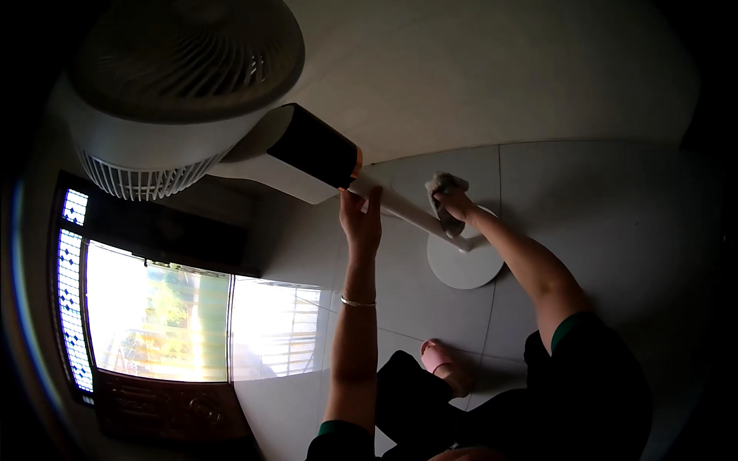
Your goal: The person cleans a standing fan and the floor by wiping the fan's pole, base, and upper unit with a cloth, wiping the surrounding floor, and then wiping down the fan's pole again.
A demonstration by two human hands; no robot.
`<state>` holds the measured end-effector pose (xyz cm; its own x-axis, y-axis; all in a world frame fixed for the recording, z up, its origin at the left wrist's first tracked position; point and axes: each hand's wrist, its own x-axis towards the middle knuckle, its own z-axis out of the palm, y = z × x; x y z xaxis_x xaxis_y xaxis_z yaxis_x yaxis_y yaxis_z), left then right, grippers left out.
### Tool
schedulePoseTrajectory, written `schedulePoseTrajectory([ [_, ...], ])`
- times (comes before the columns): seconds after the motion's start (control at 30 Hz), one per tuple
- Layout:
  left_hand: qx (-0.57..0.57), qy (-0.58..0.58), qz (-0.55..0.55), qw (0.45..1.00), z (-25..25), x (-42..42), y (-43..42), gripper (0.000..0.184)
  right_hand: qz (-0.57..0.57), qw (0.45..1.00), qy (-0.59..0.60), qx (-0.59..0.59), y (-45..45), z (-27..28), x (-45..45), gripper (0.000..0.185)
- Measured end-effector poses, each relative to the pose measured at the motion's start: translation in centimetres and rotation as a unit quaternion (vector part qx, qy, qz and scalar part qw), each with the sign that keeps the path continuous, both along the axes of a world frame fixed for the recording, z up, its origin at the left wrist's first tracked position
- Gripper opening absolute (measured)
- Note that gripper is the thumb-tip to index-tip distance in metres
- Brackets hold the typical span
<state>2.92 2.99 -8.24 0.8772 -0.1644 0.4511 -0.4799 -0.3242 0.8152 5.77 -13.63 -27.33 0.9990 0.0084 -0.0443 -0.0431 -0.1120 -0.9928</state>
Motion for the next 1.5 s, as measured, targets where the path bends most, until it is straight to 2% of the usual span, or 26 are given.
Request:
schedulePoseTrajectory([
  [0.03, 0.011, -0.017, 0.001, 1.000, -0.3, 0.2, 0.2, 0.033, 0.071, 0.993, -0.002, 0.094, -0.8, 4.8, -1.4, 0.041],
  [0.13, 0.047, -0.029, 0.033, 0.998, 0.3, 0.2, 0.1, 0.032, 0.205, 0.962, -0.038, 0.178, 0.0, 10.1, -1.5, 0.052],
  [0.2, 0.021, -0.040, 0.021, 0.999, 0.0, 0.3, 0.0, 0.032, 0.215, 0.966, -0.022, 0.142, 0.8, 10.4, -1.8, 0.055],
  [0.33, 0.043, -0.050, 0.033, 0.997, 0.3, 0.2, -0.2, 0.031, 0.212, 0.959, -0.065, 0.178, 0.8, 9.9, -2.5, 0.057],
  [0.4, 0.038, -0.045, 0.035, 0.998, -0.1, 0.3, 0.0, 0.031, 0.167, 0.957, -0.127, 0.199, 1.2, 10.2, -3.1, 0.042],
  [0.43, 0.037, -0.054, 0.033, 0.997, -0.2, 0.3, 0.1, 0.030, 0.113, 0.934, -0.165, 0.296, 2.3, 9.7, -3.2, 0.028],
  [0.47, 0.034, -0.056, 0.033, 0.997, -0.1, 0.2, 0.0, 0.030, 0.113, 0.935, -0.167, 0.293, 2.3, 8.9, -2.9, 0.028],
  [0.53, 0.064, -0.047, 0.027, 0.996, 0.0, 0.0, 0.2, 0.037, 0.174, 0.957, -0.093, 0.211, 1.7, 6.4, -2.0, 0.016],
  [0.63, 0.086, -0.044, 0.044, 0.994, 0.2, -0.1, 0.2, 0.038, 0.118, 0.980, -0.159, -0.032, 2.0, -1.9, -0.6, 0.011],
  [0.73, 0.076, -0.057, 0.033, 0.995, 0.1, -0.2, 0.1, 0.038, 0.167, 0.934, -0.138, -0.284, 0.8, -9.0, -0.6, 0.016],
  [0.77, 0.077, -0.054, 0.035, 0.995, 0.1, -0.2, 0.1, 0.038, 0.201, 0.890, -0.135, -0.387, 0.2, -9.3, -1.1, 0.016],
  [0.83, 0.094, -0.068, 0.046, 0.992, 0.1, -0.2, 0.1, 0.039, 0.235, 0.859, 0.039, -0.453, -0.4, -10.0, -2.4, 0.037],
  [0.87, 0.095, -0.062, 0.046, 0.992, 0.0, -0.4, 0.0, 0.039, 0.203, 0.868, 0.055, -0.449, 0.1, -15.0, -1.5, 0.030],
  [0.9, 0.083, -0.070, 0.052, 0.993, 0.1, -0.4, -0.2, 0.033, 0.211, 0.883, 0.141, -0.395, -2.0, -7.5, -4.5, 0.041],
  [0.93, 0.072, -0.079, 0.058, 0.993, 0.2, -0.3, -0.3, 0.028, 0.159, 0.891, 0.215, -0.368, -1.7, -8.0, -3.6, 0.042],
  [0.97, 0.092, -0.079, 0.062, 0.991, 0.2, -0.3, -0.2, 0.030, 0.161, 0.920, 0.058, -0.352, -1.1, -13.2, -1.7, 0.034],
  [1.0, 0.096, -0.072, 0.059, 0.991, 0.2, -0.3, -0.2, 0.030, 0.190, 0.893, 0.054, -0.405, -2.0, -8.0, -2.3, 0.036],
  [1.03, 0.086, -0.074, 0.052, 0.992, 0.4, -0.4, -0.3, 0.031, 0.124, 0.928, 0.010, -0.350, -2.0, -5.9, -2.0, 0.038],
  [1.07, 0.076, -0.077, 0.046, 0.993, 0.4, -0.5, -0.4, 0.031, 0.083, 0.938, 0.083, -0.326, -1.7, -5.3, -0.4, 0.038],
  [1.1, 0.072, -0.081, 0.042, 0.993, 0.5, -0.7, -0.5, 0.032, 0.023, 0.959, 0.132, -0.251, -2.3, 1.8, -2.3, 0.042],
  [1.13, 0.077, -0.075, 0.039, 0.993, 0.4, -0.7, -0.4, 0.032, 0.029, 0.974, 0.070, -0.213, -2.3, 0.5, -0.5, 0.061],
  [1.17, 0.086, -0.074, 0.049, 0.992, 0.3, -0.7, -0.4, 0.031, -0.012, 0.957, 0.022, -0.288, -2.0, 1.9, 0.1, 0.067],
  [1.2, 0.095, -0.075, 0.060, 0.991, 0.3, -0.6, -0.3, 0.031, -0.001, 0.966, 0.009, -0.257, -2.4, 6.5, -0.9, 0.069],
  [1.23, 0.094, -0.082, 0.057, 0.991, -0.3, -0.1, 0.1, 0.030, -0.052, 0.960, -0.095, -0.257, -1.8, 6.9, -0.4, 0.068],
  [1.37, 0.079, -0.058, 0.031, 0.995, 0.3, -0.8, -0.4, 0.033, -0.046, 0.966, -0.175, -0.183, -2.7, 17.7, -2.6, 0.048],
  [1.5, 0.056, -0.009, -0.005, 0.998, -0.3, -0.4, -0.2, 0.043, -0.106, 0.943, -0.297, -0.106, -1.8, 20.6, -3.8, 0.031],
])
